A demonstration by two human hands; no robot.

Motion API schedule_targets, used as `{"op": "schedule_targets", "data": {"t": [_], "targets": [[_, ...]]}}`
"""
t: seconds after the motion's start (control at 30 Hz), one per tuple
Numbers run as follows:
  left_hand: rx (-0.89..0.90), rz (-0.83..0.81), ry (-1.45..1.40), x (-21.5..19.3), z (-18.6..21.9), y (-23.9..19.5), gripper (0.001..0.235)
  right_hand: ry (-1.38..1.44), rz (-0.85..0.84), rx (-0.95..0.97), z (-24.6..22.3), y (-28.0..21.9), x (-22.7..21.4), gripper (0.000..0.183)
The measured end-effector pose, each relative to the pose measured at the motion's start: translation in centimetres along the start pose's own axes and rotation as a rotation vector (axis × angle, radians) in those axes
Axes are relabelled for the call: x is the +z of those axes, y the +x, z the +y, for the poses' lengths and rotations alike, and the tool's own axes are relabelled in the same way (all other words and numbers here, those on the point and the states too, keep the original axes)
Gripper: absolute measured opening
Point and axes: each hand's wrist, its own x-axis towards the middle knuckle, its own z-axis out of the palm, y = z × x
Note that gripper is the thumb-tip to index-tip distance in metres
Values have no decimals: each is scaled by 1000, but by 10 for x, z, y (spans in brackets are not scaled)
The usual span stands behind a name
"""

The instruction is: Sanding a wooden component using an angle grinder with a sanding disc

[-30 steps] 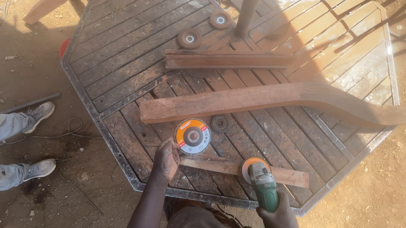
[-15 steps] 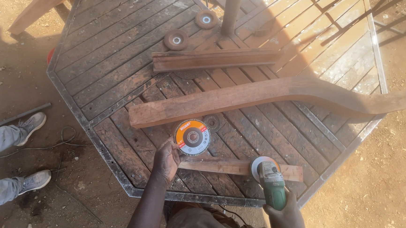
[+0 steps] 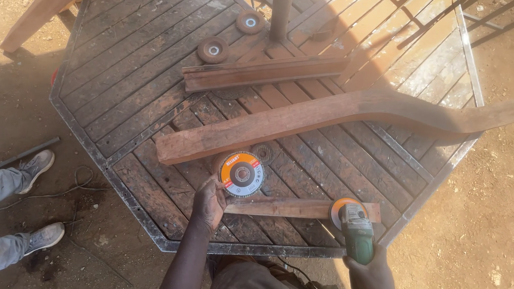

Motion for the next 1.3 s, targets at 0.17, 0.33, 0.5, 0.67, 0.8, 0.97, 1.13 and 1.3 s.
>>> {"op": "schedule_targets", "data": {"t": [0.17, 0.33, 0.5, 0.67, 0.8, 0.97, 1.13, 1.3], "targets": [[-9, 21, 0, 8, 3, -3, 47, 8, 17, -12, 10, 12, 1, 60], [-24, 12, -2, 14, 3, -2, 41, 24, 17, -10, 12, 14, 0, 59], [-37, 19, 7, 14, -1, 0, 32, 7, 13, -39, 18, 20, 0, 58], [-21, 20, -37, 5, -15, 9, 25, 13, 1, -47, 28, 34, 5, 59], [-25, 14, -13, 0, -22, 11, 23, -7, -6, -45, 31, 34, 8, 56], [-24, 23, -11, -2, -28, 12, 10, -7, -23, -42, 30, 31, 8, 58], [-31, 23, -3, -10, -36, 15, 15, 3, -40, -25, 19, 25, 3, 60], [-57, 30, 36, -7, -30, 5, 21, -50, -23, -104, 36, 54, 13, 62]]}}
